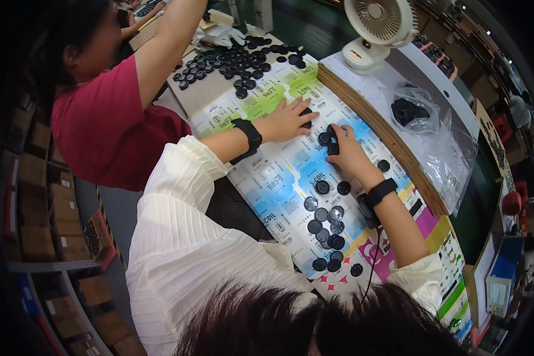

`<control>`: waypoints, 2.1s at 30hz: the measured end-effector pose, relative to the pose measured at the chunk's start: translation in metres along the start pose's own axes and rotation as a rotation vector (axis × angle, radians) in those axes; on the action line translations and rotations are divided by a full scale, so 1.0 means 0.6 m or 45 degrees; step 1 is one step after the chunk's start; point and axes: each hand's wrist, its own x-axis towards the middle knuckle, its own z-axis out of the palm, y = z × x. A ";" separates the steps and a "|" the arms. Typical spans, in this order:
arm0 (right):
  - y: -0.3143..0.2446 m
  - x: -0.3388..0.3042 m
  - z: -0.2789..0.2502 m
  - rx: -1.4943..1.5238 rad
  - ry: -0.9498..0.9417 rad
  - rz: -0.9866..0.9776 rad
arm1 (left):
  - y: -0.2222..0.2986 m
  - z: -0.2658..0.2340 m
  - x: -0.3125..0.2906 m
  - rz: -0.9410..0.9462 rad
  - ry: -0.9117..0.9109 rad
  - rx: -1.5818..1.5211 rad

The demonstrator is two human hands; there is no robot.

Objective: The person picks up a circuit board and a black plastic housing, fits the board into the housing, and presses a black plastic cover onto the assembly before placing the unit on the table.

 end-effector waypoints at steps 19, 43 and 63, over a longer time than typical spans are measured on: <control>0.142 -0.196 -0.115 0.344 0.342 0.313 | -0.023 -0.025 0.005 0.026 0.048 -0.131; 0.052 -0.178 -0.099 0.479 0.070 -0.019 | 0.148 0.000 0.039 0.451 0.074 -0.017; 0.025 -0.554 -0.138 0.025 0.456 0.345 | -0.097 -0.015 -0.006 0.095 0.087 0.343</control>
